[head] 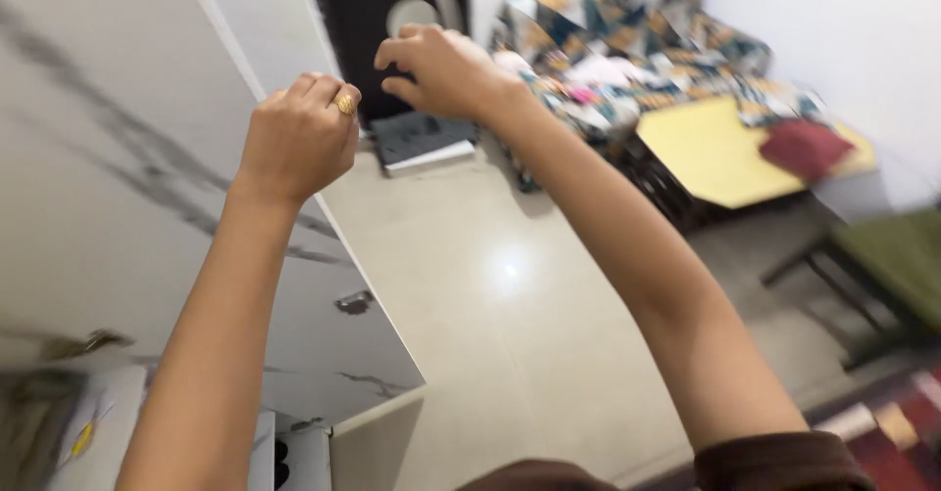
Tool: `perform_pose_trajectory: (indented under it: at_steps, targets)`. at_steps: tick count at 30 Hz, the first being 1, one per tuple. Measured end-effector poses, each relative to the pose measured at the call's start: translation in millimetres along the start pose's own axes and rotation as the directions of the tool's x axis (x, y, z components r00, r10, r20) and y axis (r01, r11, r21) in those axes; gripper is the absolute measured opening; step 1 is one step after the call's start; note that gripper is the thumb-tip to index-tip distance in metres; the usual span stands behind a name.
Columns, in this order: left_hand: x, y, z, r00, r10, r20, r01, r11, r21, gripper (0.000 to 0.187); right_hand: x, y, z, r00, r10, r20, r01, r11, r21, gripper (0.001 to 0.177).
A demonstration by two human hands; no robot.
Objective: The person picks up t-shirts from a pile on a bed, places each onto a plastic hanger, and hangs them in a wardrobe. The person handles a yellow t-shirt, a dark green t-shirt, a beige t-shirt, and a purple t-shirt, placing each on a hanger and hanging it in the closet.
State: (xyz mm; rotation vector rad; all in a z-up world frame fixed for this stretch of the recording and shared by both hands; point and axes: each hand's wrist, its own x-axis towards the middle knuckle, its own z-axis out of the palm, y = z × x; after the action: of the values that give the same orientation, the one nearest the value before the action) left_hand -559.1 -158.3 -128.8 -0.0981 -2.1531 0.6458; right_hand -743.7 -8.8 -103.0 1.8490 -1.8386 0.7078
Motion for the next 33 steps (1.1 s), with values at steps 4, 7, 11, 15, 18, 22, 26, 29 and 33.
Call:
perform_pose_trajectory:
  at_steps: [4, 7, 11, 15, 18, 22, 26, 29, 33]
  targets:
    - [15.2, 31.3, 39.8, 0.995, 0.073, -0.068, -0.085, 0.978, -0.19, 0.006, -74.6, 38.3, -15.0, 0.981, 0.19, 0.024, -0.187, 0.977, -0.103, 0.023]
    - [18.1, 52.6, 61.2, 0.992, 0.083, -0.097, -0.111, 0.937, -0.332, 0.005, -131.7, 45.6, -27.2, 0.919, 0.383, 0.098, -0.37, 0.92, -0.13, 0.021]
    - [14.5, 85.2, 85.3, 0.986, 0.135, -0.099, -0.166, 0.863, -0.477, 0.004, -212.0, 32.1, -41.9, 0.793, 0.602, 0.09, -0.586, 0.795, -0.155, 0.02]
    - [14.6, 133.5, 104.2, 0.982, 0.169, -0.082, -0.182, 0.752, -0.633, 0.004, -294.9, -4.7, -60.9, 0.608, 0.781, 0.144, -0.741, 0.623, -0.249, 0.023]
    - [15.6, 185.8, 103.5, 0.973, 0.209, -0.095, -0.209, 0.637, -0.742, 0.004, -357.6, -47.4, -85.6, 0.44, 0.89, 0.121, -0.84, 0.455, -0.295, 0.027]
    - [18.4, 260.4, 90.9, 0.959, 0.266, -0.094, -0.215, 0.476, -0.853, 0.004, -429.5, -97.5, -128.1, 0.207, 0.977, 0.053, -0.91, 0.212, -0.355, 0.033]
    - [25.5, 329.2, 69.3, 0.925, 0.364, -0.109, -0.251, 0.371, -0.894, 0.007, -498.2, -149.5, -164.5, 0.098, 0.995, -0.028, -0.936, 0.083, -0.341, 0.039]
    - [33.3, 379.0, 47.5, 0.901, 0.4, -0.167, -0.293, 0.28, -0.914, 0.011, -545.8, -187.0, -183.5, 0.035, 0.997, -0.075, -0.952, 0.01, -0.306, 0.04]
    - [29.7, 453.3, 14.1, 0.848, 0.492, -0.196, -0.292, 0.125, -0.948, 0.017, -625.0, -234.1, -196.0, -0.136, 0.975, -0.173, -0.939, -0.183, -0.291, 0.045]
